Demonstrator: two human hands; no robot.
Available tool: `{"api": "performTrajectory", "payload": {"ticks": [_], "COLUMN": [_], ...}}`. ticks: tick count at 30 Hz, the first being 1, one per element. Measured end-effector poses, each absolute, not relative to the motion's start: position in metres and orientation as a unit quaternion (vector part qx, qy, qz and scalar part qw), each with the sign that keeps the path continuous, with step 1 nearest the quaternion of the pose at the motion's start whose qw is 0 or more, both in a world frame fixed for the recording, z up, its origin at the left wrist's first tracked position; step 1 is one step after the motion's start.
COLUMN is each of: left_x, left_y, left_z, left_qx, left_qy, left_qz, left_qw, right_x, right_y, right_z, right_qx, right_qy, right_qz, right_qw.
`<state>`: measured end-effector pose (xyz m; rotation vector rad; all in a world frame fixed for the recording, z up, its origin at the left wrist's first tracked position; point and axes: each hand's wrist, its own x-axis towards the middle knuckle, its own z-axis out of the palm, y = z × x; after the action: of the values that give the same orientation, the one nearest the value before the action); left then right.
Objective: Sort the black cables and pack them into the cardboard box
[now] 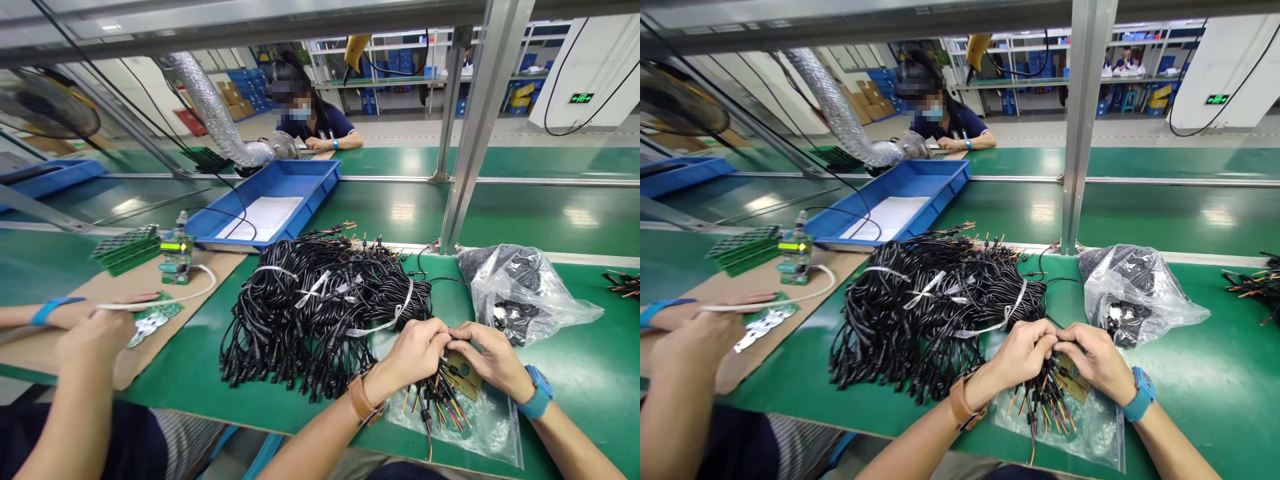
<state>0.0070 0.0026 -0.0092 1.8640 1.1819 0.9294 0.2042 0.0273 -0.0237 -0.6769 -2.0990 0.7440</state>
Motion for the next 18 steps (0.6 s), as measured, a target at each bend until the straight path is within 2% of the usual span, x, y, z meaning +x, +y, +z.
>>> {"api": "performTrajectory", "payload": {"ticks": [10,18], "left_x": [0.008,0.006], "left_y": [0.005,0.003], "left_z": [-0.015,-0.022], "left_qx": [0.715,0.725], "left_qy": [0.434,0.434], "left_qz": [0.424,0.415], "left_qw": [0.346,0.336], "right_x": [0.206,0.200], "right_y": [0.027,0.025], "right_z": [-0.023,-0.032], "right_qx": [-0.284,-0.266], "right_qy": [-0.823,-0.822], "right_qz": [0.296,0.303], "right_qw": [0.393,0.403]}}
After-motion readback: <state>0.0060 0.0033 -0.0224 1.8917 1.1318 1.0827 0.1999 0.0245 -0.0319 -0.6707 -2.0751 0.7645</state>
